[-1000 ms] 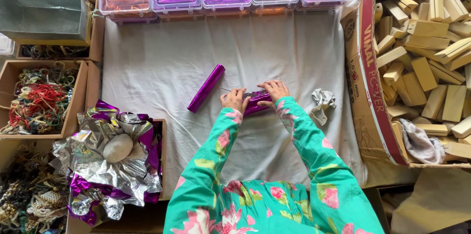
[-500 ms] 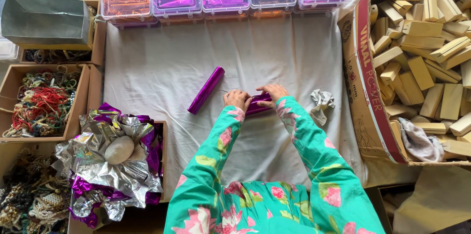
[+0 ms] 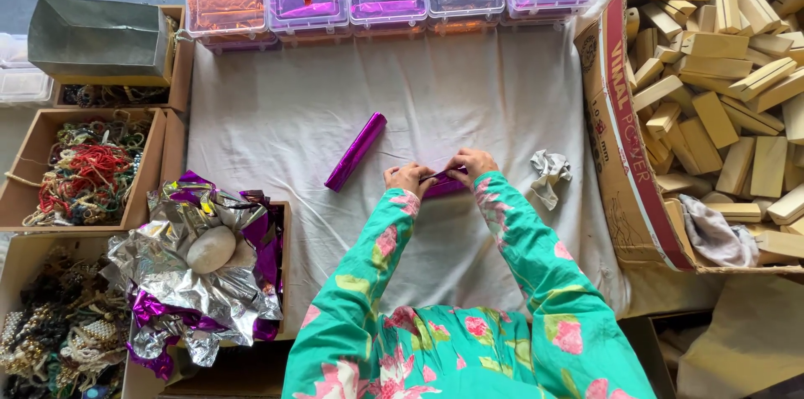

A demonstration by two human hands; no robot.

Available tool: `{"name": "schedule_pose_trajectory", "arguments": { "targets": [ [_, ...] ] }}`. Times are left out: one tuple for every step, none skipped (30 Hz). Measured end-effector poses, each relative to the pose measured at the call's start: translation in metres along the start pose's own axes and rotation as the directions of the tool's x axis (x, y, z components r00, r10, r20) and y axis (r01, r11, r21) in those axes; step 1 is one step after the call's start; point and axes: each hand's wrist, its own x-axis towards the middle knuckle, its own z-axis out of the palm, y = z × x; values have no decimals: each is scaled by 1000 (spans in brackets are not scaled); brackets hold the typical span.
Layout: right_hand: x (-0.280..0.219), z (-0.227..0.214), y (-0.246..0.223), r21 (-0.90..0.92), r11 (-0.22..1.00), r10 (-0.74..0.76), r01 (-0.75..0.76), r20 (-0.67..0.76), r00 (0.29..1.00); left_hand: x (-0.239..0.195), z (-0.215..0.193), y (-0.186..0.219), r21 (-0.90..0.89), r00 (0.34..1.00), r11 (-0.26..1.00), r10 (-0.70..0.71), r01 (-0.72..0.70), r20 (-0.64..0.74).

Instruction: The person wraps small wooden blocks in purple foil, folding the material around each block to create a neat package. They then place the wrapped blocks into a clear plastic container on the table.

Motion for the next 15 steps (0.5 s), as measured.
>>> {"name": "schedule_pose_trajectory", "arguments": {
  "targets": [
    [-1, -3, -5, 0, 1000, -1, 1, -1, 1000, 0, 7, -4, 1, 1000, 1000, 1, -1, -1],
    [-3, -5, -10, -32, 999, -26, 25, -47, 999, 1, 13, -8, -13, 1000, 1000, 8, -8, -17],
    [-4, -7, -16, -63, 997, -53, 47, -90, 995, 0, 20, -13, -25, 999, 1000, 13, -13, -32],
    [-5, -5, -16, -62, 997, -55, 49, -90, 994, -1, 17, -13, -24, 999, 1000, 11, -12, -33],
    [-6, -3, -15, -80, 992, -102, 94, -103, 989, -2, 16, -11, -26, 998, 999, 38, -39, -54],
    [-8, -2, -14, -99, 985, -149, 138, -116, 982, -2, 14, -10, -28, 995, 997, 64, -66, -76],
    [-8, -5, -15, -99, 986, -148, 137, -116, 982, -2, 14, -10, -29, 995, 997, 65, -67, -75],
    [-9, -8, -16, -48, 991, -127, 125, -46, 991, -1, 14, -10, -23, 995, 997, 71, -73, -63],
    [-10, -11, -17, 2, 994, -108, 108, 25, 994, -1, 13, -11, -18, 996, 997, 78, -79, -50],
    [-12, -11, -15, 1, 994, -107, 107, 25, 994, -2, 12, -9, -19, 996, 997, 79, -80, -49],
    [-12, -12, -12, 29, 994, -109, 109, 19, 994, -2, 11, -8, -8, 993, 995, 97, -97, -65],
    [-12, -13, -10, 58, 992, -112, 111, 12, 994, -2, 9, -6, 4, 990, 993, 115, -115, -81],
    [-12, -2, -1, 59, 992, -111, 110, 12, 994, -3, 13, -8, 4, 990, 993, 115, -115, -80],
    [-12, 9, 7, -16, 988, -153, 153, -16, 988, -4, 17, -9, 83, 980, 984, 167, -159, -107],
    [-11, 20, 16, -91, 977, -196, 192, -43, 980, -5, 21, -10, 162, 967, 966, 222, -200, -128]
  ]
}}
